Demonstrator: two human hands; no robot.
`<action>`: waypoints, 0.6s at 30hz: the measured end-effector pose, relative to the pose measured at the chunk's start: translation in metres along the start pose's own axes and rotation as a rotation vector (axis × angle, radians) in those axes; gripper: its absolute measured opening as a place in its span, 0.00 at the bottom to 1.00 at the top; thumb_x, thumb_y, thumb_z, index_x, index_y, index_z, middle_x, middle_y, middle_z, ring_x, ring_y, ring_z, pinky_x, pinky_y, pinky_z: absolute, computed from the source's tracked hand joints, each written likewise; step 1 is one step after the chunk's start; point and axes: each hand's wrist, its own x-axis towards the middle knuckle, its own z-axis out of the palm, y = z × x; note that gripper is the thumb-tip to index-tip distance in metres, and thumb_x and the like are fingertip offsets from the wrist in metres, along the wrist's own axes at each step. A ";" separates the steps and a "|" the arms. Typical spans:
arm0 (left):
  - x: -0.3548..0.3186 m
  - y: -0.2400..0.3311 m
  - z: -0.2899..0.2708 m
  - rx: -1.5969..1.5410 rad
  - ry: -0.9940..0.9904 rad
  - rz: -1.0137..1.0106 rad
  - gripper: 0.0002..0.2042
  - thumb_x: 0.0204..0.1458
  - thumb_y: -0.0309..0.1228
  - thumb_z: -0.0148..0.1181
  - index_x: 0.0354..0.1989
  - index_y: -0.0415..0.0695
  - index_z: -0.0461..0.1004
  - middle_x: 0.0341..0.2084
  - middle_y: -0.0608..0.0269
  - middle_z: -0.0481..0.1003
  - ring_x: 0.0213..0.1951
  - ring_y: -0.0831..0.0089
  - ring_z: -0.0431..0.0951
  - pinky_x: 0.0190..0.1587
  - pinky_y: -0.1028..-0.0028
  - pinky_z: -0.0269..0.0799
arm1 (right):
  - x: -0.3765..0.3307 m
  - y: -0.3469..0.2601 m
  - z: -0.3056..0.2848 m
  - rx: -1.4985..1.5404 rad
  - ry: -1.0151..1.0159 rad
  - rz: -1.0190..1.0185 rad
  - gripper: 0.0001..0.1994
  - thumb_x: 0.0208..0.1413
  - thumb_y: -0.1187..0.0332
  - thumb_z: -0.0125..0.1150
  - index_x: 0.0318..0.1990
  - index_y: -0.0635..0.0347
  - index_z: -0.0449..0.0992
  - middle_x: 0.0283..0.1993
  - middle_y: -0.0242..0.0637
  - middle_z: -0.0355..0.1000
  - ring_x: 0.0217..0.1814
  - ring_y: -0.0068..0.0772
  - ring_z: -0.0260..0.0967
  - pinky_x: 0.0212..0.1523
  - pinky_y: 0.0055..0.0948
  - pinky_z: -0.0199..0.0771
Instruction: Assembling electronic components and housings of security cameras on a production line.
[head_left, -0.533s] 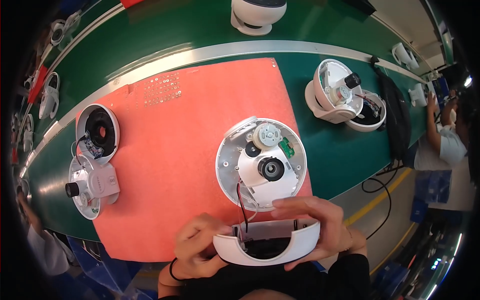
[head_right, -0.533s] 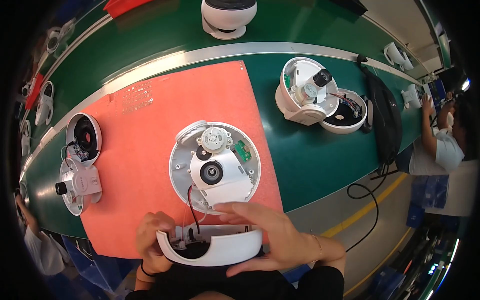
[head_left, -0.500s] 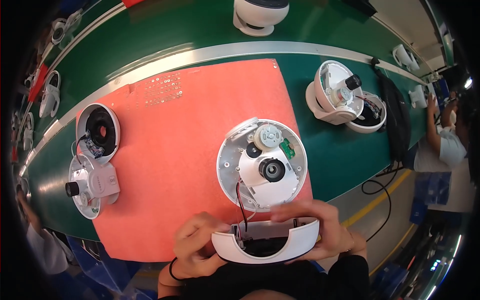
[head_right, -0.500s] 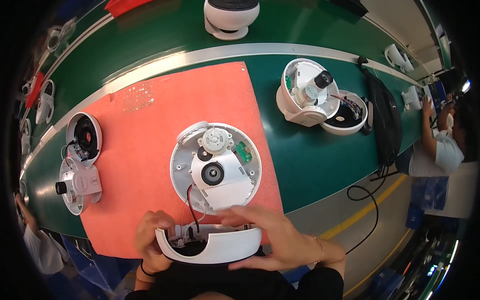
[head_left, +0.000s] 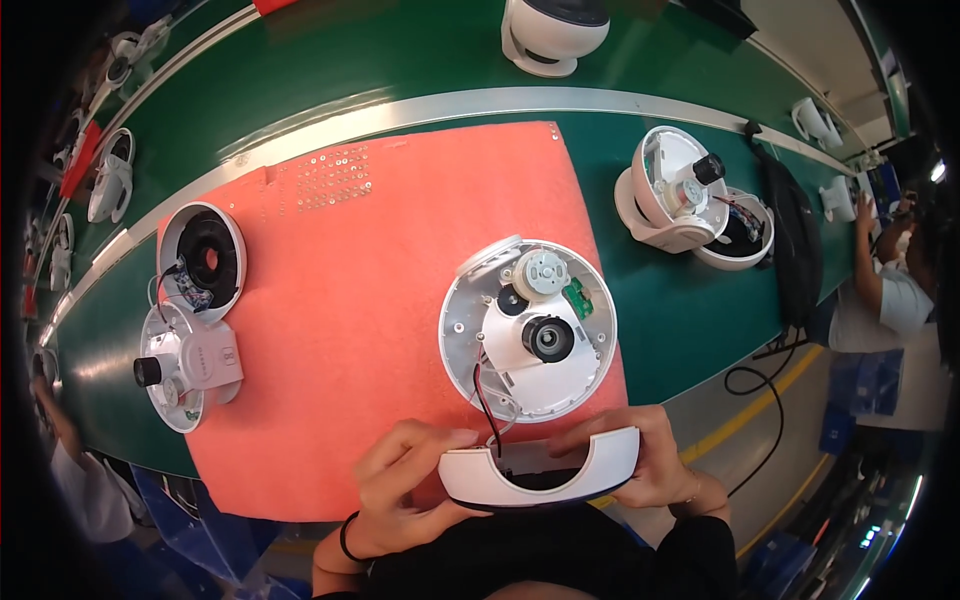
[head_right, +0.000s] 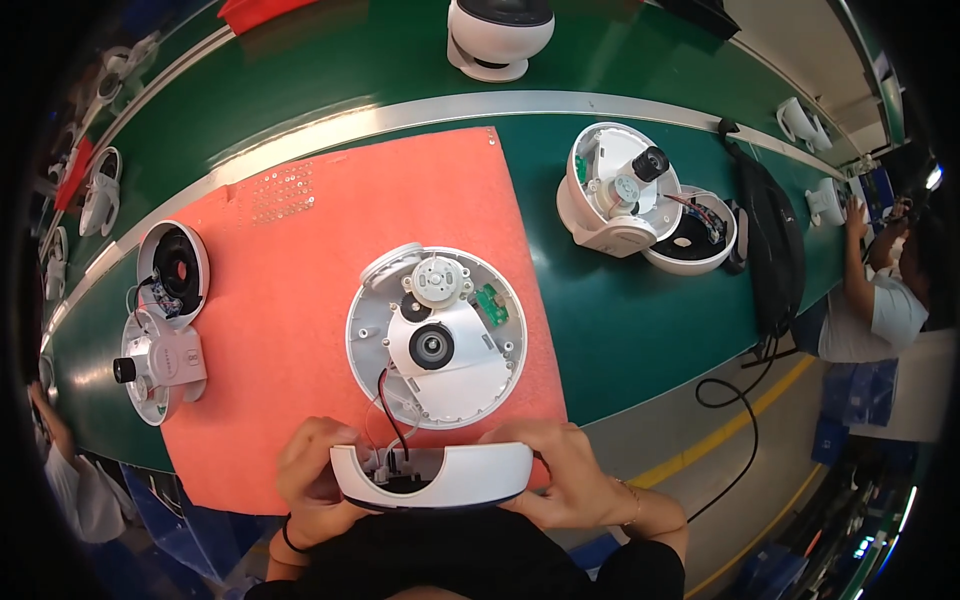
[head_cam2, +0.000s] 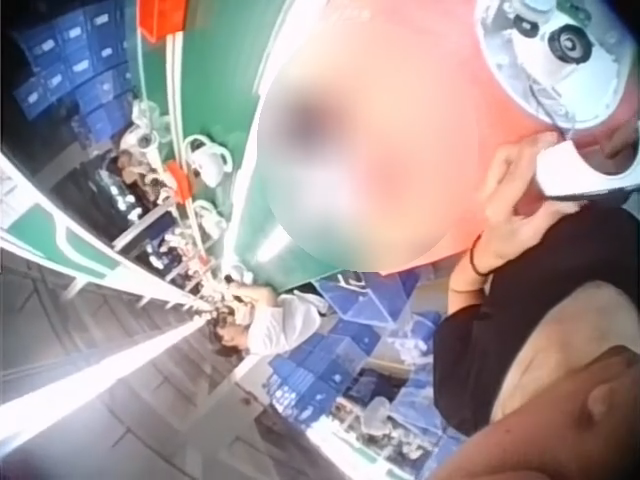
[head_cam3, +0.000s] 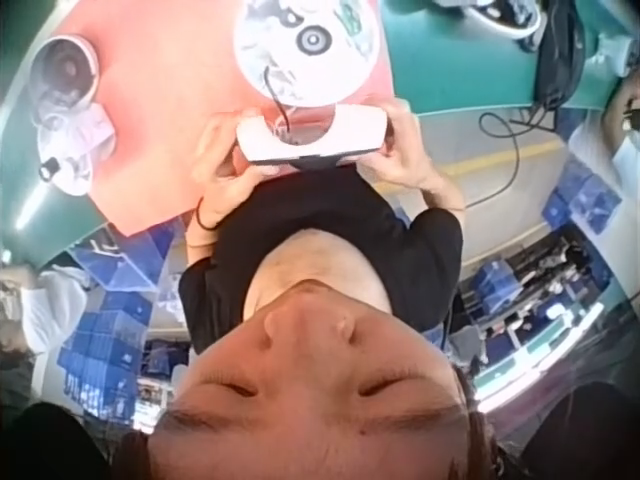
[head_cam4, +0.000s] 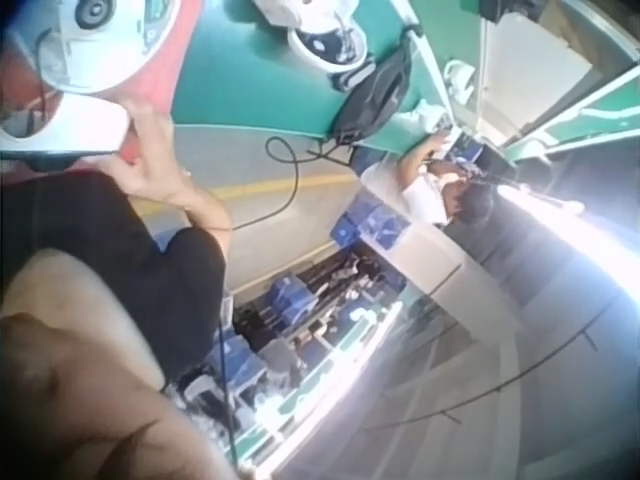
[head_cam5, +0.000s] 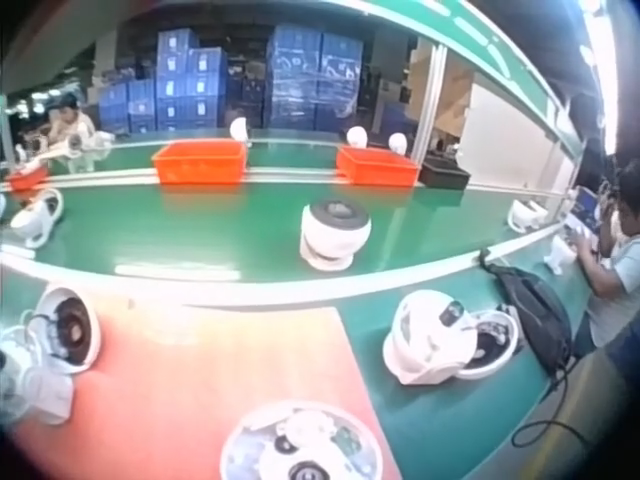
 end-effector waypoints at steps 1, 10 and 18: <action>-0.001 0.000 0.000 0.002 0.004 0.001 0.24 0.34 0.28 0.69 0.42 0.33 0.71 0.30 0.55 0.72 0.30 0.71 0.74 0.31 0.77 0.68 | -0.001 0.002 -0.003 -0.029 -0.119 0.013 0.24 0.37 0.73 0.68 0.44 0.66 0.65 0.38 0.47 0.71 0.38 0.39 0.73 0.39 0.28 0.72; -0.015 -0.014 0.008 -0.020 0.051 0.001 0.21 0.35 0.15 0.60 0.42 0.35 0.67 0.34 0.52 0.75 0.31 0.70 0.77 0.31 0.79 0.73 | 0.020 -0.021 0.013 0.091 -0.171 0.036 0.29 0.40 0.80 0.63 0.52 0.66 0.60 0.44 0.48 0.70 0.45 0.40 0.70 0.43 0.31 0.71; -0.014 -0.012 0.006 0.004 0.005 -0.072 0.18 0.34 0.16 0.59 0.38 0.35 0.66 0.32 0.53 0.75 0.33 0.69 0.77 0.34 0.77 0.74 | 0.013 -0.019 0.012 0.122 -0.115 0.129 0.22 0.36 0.84 0.57 0.45 0.69 0.69 0.45 0.46 0.70 0.46 0.35 0.71 0.43 0.26 0.70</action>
